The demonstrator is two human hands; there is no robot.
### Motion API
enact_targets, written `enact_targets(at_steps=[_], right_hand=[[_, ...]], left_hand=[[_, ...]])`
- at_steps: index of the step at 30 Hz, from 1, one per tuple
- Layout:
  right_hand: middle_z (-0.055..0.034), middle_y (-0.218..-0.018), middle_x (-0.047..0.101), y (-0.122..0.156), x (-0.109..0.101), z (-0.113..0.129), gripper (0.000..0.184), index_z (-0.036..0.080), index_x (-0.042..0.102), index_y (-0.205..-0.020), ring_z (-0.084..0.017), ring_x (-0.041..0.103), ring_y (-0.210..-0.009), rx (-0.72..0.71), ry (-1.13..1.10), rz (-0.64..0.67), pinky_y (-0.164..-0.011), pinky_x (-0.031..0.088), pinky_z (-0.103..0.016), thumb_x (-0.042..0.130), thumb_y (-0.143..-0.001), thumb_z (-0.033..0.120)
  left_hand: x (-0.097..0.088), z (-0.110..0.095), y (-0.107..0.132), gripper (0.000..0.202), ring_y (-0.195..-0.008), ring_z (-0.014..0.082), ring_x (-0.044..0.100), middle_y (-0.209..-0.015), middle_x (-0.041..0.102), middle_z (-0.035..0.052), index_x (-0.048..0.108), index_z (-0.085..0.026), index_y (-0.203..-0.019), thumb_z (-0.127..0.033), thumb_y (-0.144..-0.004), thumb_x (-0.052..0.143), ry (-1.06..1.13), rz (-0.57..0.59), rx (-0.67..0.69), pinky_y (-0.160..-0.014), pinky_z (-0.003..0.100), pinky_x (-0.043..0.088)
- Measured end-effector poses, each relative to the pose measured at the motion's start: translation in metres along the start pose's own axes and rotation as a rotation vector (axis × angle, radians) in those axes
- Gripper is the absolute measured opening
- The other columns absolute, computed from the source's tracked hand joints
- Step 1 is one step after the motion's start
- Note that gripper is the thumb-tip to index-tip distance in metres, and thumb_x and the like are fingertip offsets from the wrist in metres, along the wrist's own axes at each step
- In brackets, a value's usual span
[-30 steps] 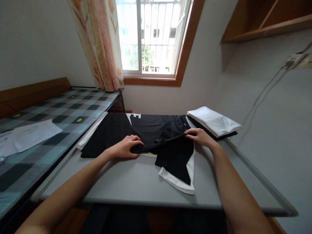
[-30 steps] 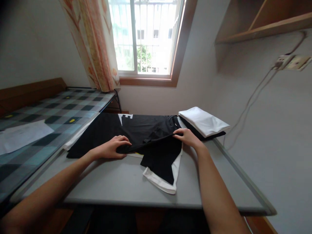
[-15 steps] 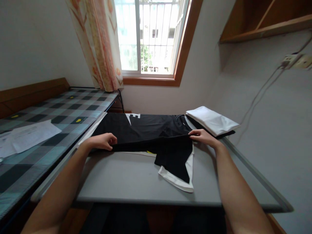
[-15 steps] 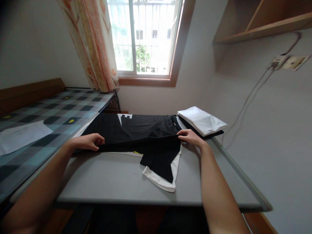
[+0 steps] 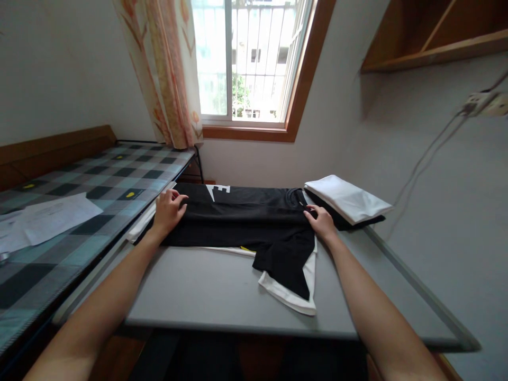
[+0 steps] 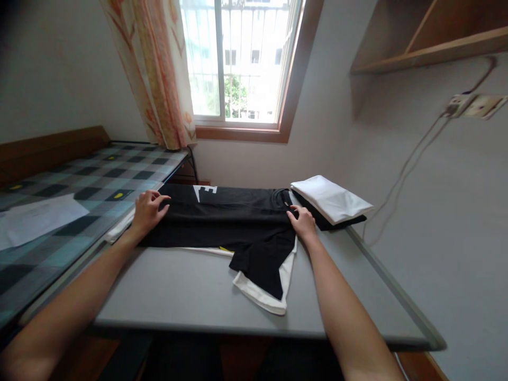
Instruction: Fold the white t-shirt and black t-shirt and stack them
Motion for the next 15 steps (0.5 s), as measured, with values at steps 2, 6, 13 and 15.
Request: enact_targets(at_steps=[2,6,13,15], right_hand=[[-0.0153,-0.103,0.065,0.001,-0.004,0.003,0.034,0.018,0.069,-0.101,-0.031,0.06,-0.099,-0.027,0.082,-0.075,-0.088,0.045,-0.045,0.057,-0.081,0.044],[-0.0104,-0.088,0.065,0.003,-0.015,0.021,0.031,0.02,0.067,-0.076,-0.026,0.06,-0.089,-0.214,0.009,-0.013,-0.083,0.045,-0.04,0.06,-0.082,0.05],[-0.0036,-0.075,0.063,0.023,0.002,0.068,0.034,0.019,0.076,-0.08,-0.014,0.056,-0.064,-0.471,-0.251,0.502,-0.059,0.041,-0.026,0.06,-0.085,0.049],[-0.0036,-0.078,0.063,0.028,0.005,0.076,0.03,0.019,0.077,-0.079,-0.012,0.055,-0.062,-0.495,-0.207,0.563,-0.058,0.04,-0.024,0.06,-0.085,0.044]], left_hand=[[0.008,-0.01,0.003,0.025,-0.075,0.0184,0.057,-0.084,0.061,0.0059,0.068,-0.019,-0.087,-0.04,-0.088,0.055,0.147,0.147,0.117,-0.071,0.03,0.043],[0.022,-0.041,0.015,0.035,-0.06,0.0119,0.049,-0.067,0.056,-0.0003,0.066,-0.016,-0.077,-0.051,-0.083,0.061,0.337,0.516,0.284,-0.057,0.024,0.037],[0.023,-0.057,0.023,0.048,-0.064,0.0129,0.052,-0.074,0.06,0.0001,0.069,-0.02,-0.116,-0.054,-0.083,0.06,0.32,0.595,0.329,-0.064,0.024,0.039],[0.022,-0.056,0.023,0.052,-0.066,0.0143,0.055,-0.076,0.064,0.0017,0.066,-0.021,-0.123,-0.054,-0.085,0.057,0.269,0.614,0.312,-0.065,0.024,0.04]])
Point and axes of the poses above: each hand's wrist, its own y-axis away from the middle knuckle, its own x-axis out of the palm, z = x × y, the point moved 1 cm from there along -y, towards the middle knuckle
